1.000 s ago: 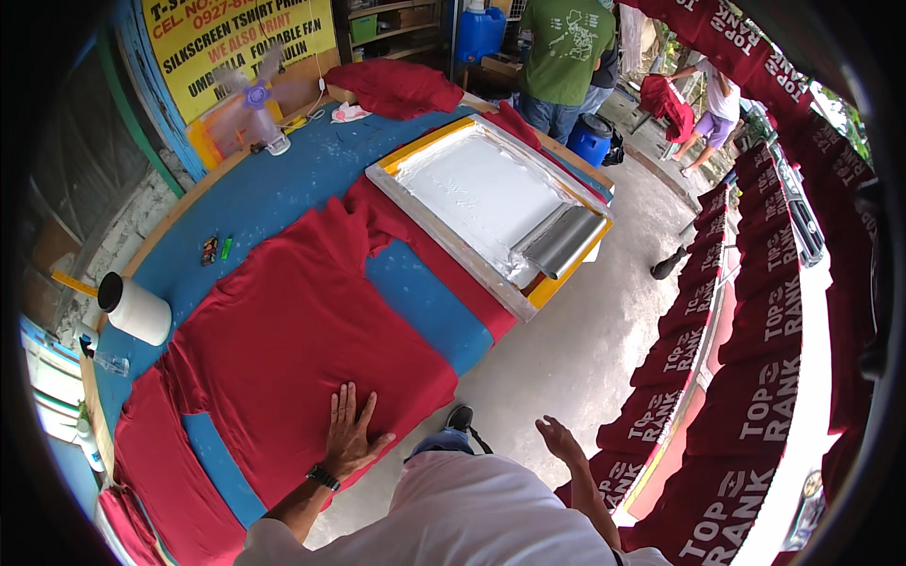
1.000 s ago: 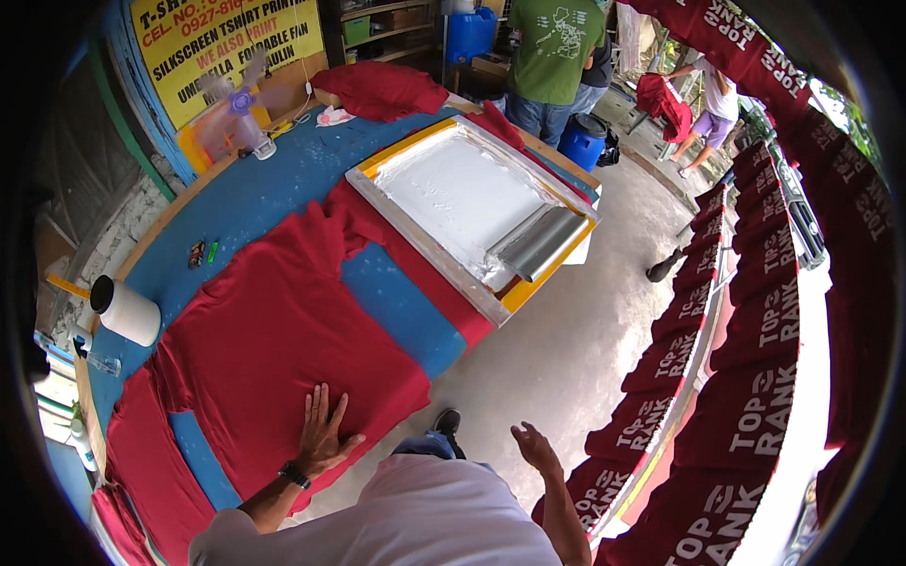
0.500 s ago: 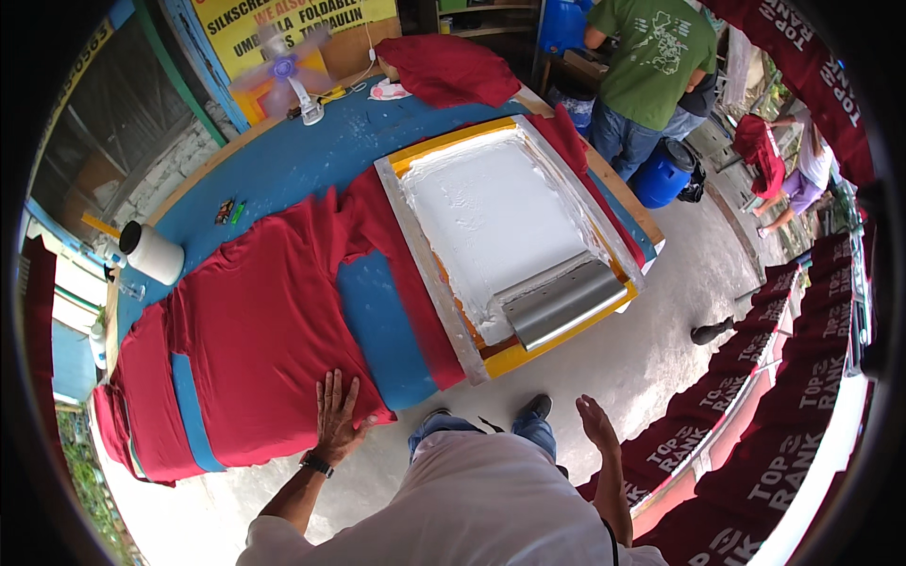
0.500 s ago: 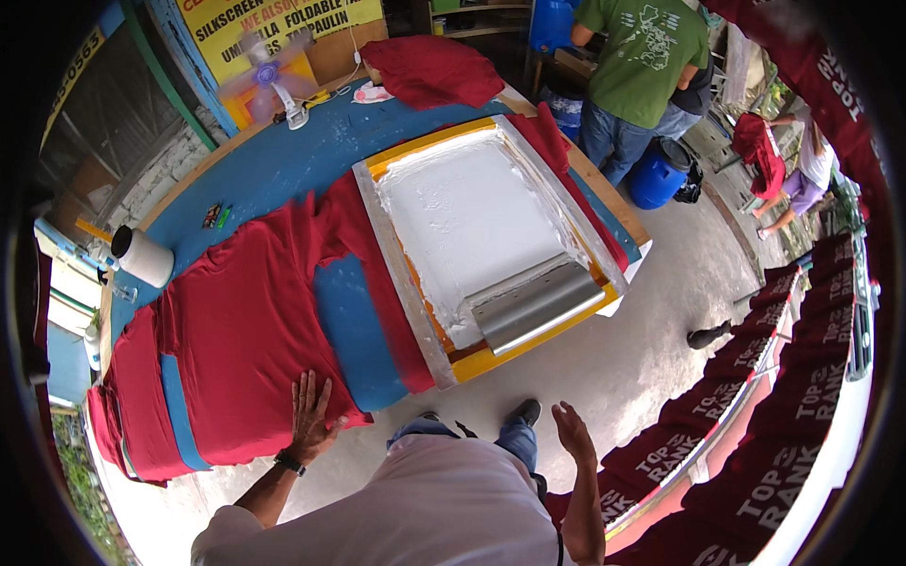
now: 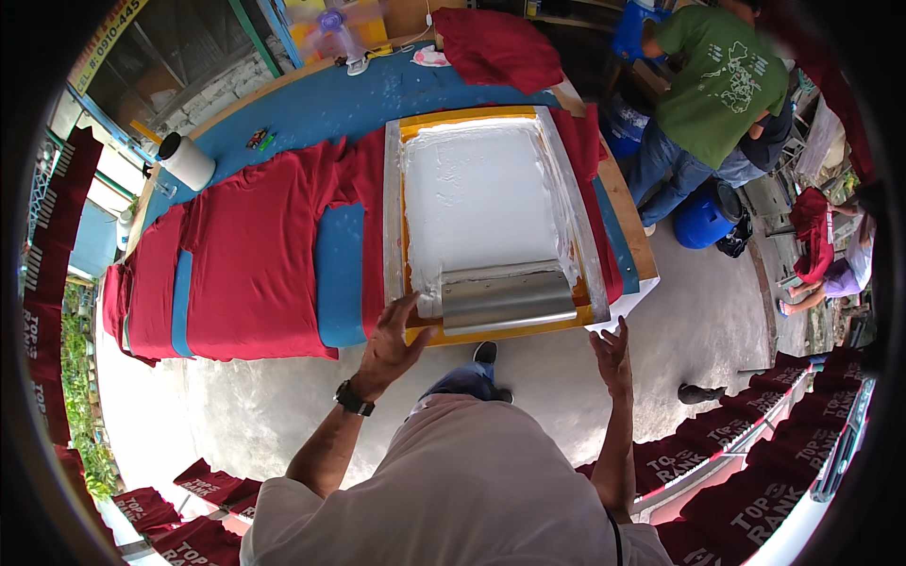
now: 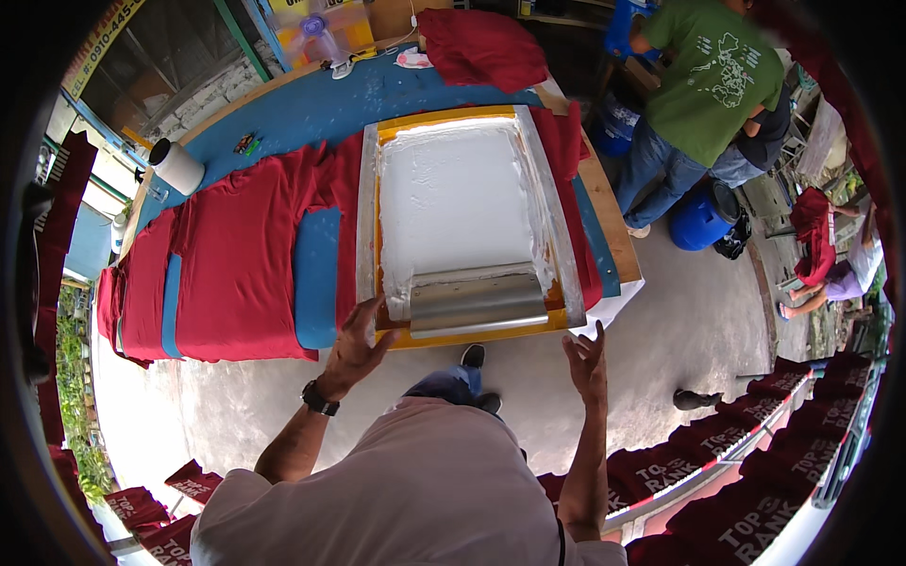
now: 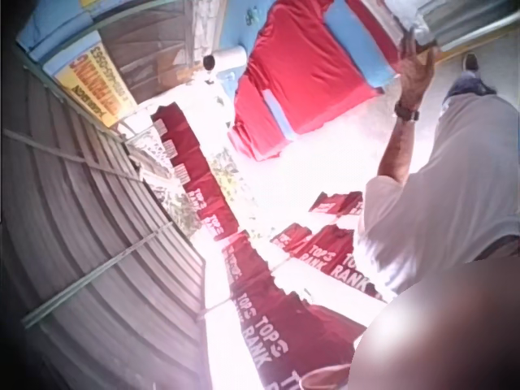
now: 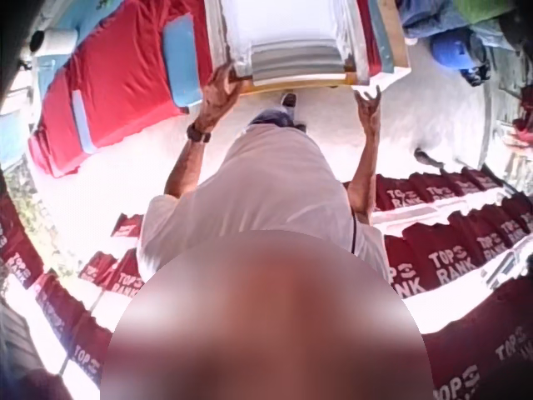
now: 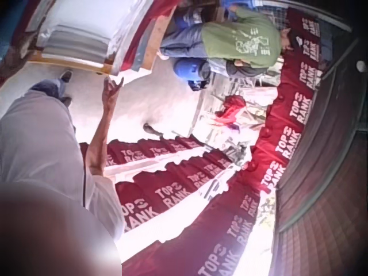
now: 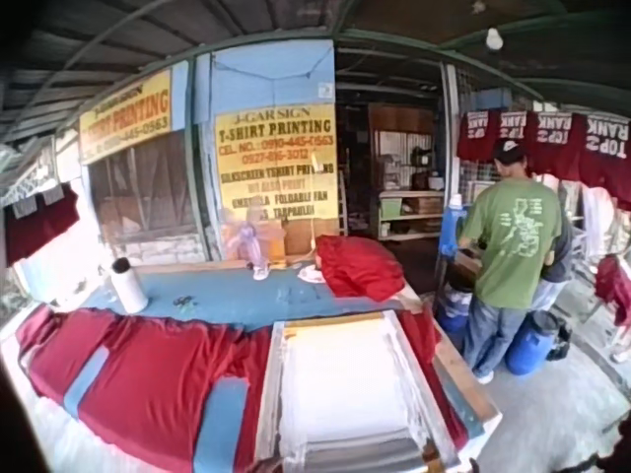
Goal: The person performs screen printing on red t-shirts. They place a screen frame over a shirt, use a squeegee to apply white ink, lift the frame to reveal the design, and hang the finished shirt on a drying rack. The process is repeated for multiple shirts.
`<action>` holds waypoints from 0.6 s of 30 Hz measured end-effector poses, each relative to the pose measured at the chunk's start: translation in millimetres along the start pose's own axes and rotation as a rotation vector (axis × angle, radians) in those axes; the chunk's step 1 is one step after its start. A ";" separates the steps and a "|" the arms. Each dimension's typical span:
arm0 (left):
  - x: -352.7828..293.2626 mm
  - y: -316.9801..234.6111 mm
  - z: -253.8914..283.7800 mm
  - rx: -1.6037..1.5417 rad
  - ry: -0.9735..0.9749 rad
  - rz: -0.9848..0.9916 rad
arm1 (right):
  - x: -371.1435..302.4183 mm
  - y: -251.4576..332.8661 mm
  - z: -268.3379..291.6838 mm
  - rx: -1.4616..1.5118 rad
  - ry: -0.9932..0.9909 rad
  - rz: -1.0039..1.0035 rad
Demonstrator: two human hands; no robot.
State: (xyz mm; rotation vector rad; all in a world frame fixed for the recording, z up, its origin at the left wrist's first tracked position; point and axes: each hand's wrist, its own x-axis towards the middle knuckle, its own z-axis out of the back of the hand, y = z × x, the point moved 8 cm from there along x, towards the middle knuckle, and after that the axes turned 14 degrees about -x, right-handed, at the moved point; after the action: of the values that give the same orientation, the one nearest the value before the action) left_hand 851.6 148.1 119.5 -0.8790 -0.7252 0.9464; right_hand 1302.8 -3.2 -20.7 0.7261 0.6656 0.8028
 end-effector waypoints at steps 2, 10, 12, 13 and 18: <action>19.0 -27.1 -49.6 0.059 0.153 -0.056 | 18.3 23.1 11.2 -0.087 0.017 0.071; 69.4 -39.8 -125.5 0.237 0.444 -0.152 | 49.8 84.3 4.9 -0.219 0.320 0.305; 75.6 -36.3 -129.4 0.212 0.472 -0.146 | 55.6 89.5 -1.4 -0.174 0.380 0.329; 76.6 -35.8 -131.0 0.244 0.474 -0.149 | 58.7 91.3 -3.4 -0.140 0.403 0.338; 82.1 -45.5 -147.8 0.525 0.440 -0.176 | 75.7 90.5 -10.2 -0.263 0.496 0.351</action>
State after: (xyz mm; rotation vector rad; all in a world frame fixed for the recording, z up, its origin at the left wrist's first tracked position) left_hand 1025.3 162.8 102.9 -0.5179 -0.1539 0.7015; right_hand 1299.3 105.9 25.3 0.4046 0.8655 1.3918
